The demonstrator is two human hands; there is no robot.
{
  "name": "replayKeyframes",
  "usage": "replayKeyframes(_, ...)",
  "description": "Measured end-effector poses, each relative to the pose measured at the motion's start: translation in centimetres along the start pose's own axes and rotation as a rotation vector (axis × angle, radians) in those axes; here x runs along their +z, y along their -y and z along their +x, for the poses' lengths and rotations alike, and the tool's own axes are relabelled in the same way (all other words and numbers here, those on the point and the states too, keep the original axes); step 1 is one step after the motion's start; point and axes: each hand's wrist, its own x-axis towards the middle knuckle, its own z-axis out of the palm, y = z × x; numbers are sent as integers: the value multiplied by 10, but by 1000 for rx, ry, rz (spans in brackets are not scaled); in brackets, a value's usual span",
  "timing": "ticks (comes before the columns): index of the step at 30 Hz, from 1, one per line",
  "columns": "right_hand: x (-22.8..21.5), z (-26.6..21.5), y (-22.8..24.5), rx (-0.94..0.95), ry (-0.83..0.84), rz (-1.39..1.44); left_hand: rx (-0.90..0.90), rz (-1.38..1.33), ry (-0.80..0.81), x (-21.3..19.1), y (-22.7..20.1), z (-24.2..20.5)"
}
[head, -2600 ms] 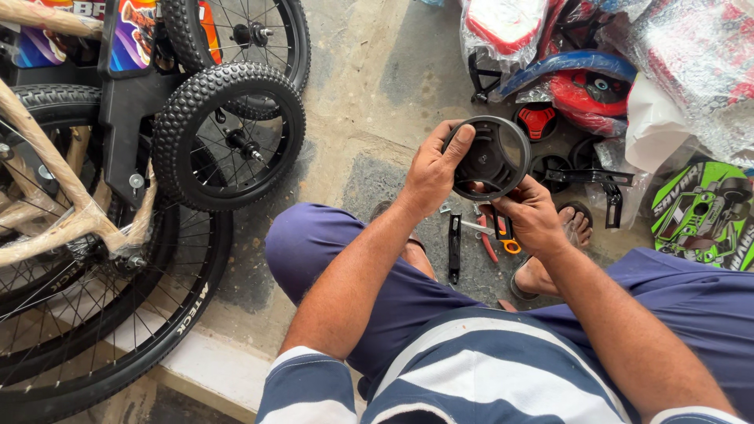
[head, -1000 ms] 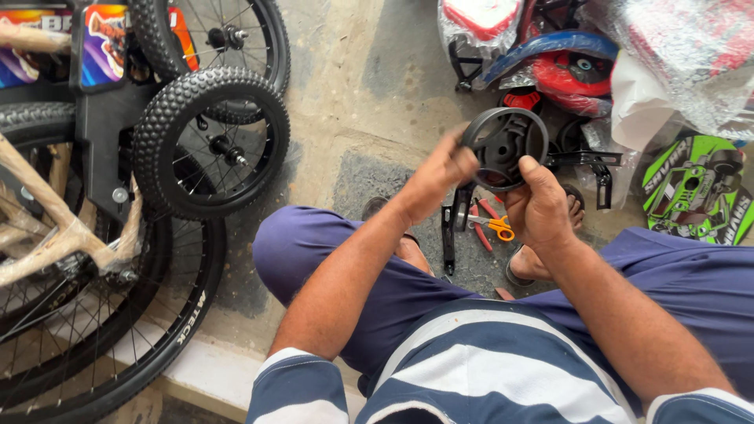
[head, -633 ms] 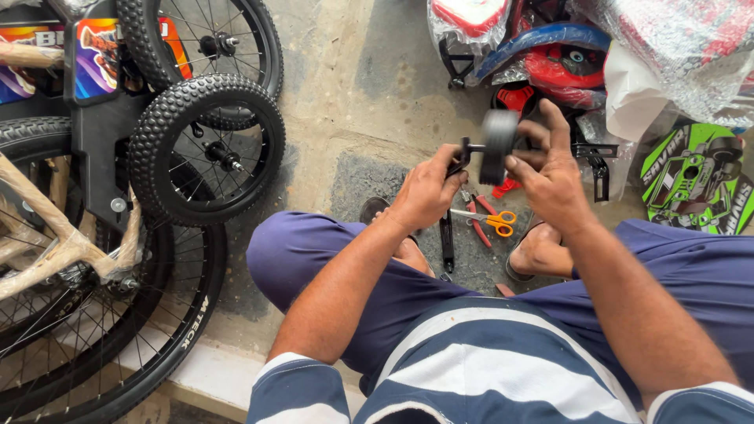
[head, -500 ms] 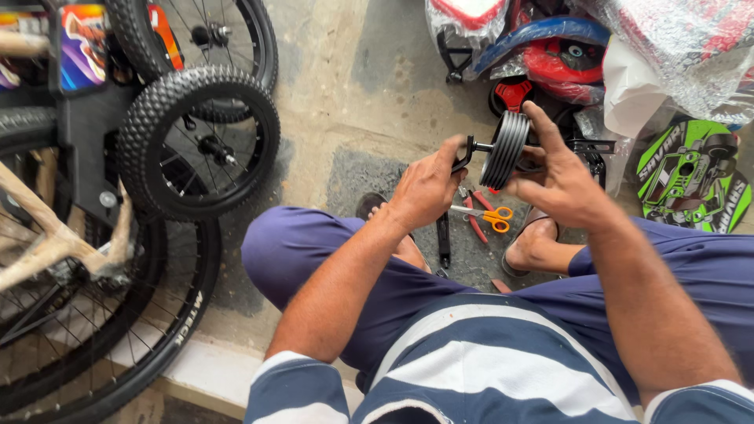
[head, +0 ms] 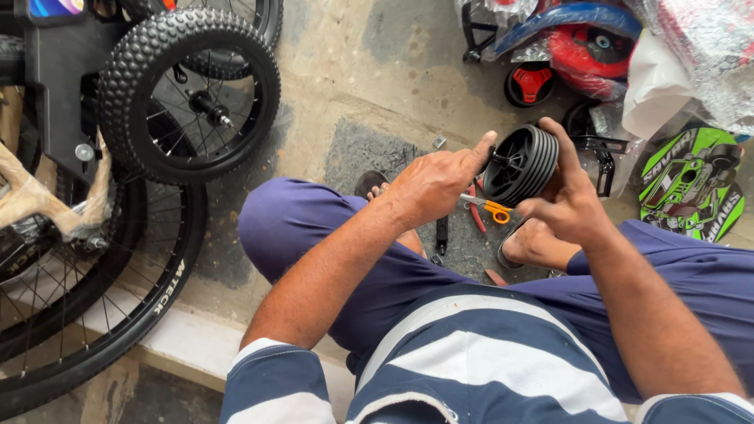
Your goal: The person sits on the floor and assembles a bicycle wheel hub. They use a screwdriver to remove a red plastic cover, then use pliers to remove a metal clip. After removing the clip, they reattach the red cover and secure it with the screwdriver.
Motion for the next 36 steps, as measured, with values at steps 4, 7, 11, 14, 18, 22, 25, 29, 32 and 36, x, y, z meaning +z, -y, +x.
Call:
replayKeyframes(4,9,0,0,24,-6,56,29,-24,6,-4,0,-4)
replayKeyframes(7,21,0,1,-278,-38,-401,35,-42,8,-6,-1,-6)
replayKeyframes(11,24,-6,4,-193,-55,-541,40,-14,9,-6,-4,-10)
replayKeyframes(14,25,-9,3,283,-114,626,52,38,19,-5,-5,-15)
replayKeyframes(18,38,-6,9,-190,-99,-372,72,13,6,-6,-9,-15)
replayKeyframes(22,48,-4,22,-528,-83,-763,97,-13,-17,-4,-13,-15)
replayKeyframes(25,45,-9,29,-198,-75,-410,155,7,-67,0,-12,-17)
replayKeyframes(29,44,-12,27,332,-97,135,127,-66,-29,9,-14,-14)
replayKeyframes(32,46,0,23,-677,-165,-1160,117,-141,-49,6,-12,-5)
replayKeyframes(36,20,2,30,-134,-90,-360,13,-305,-104,-4,-12,5)
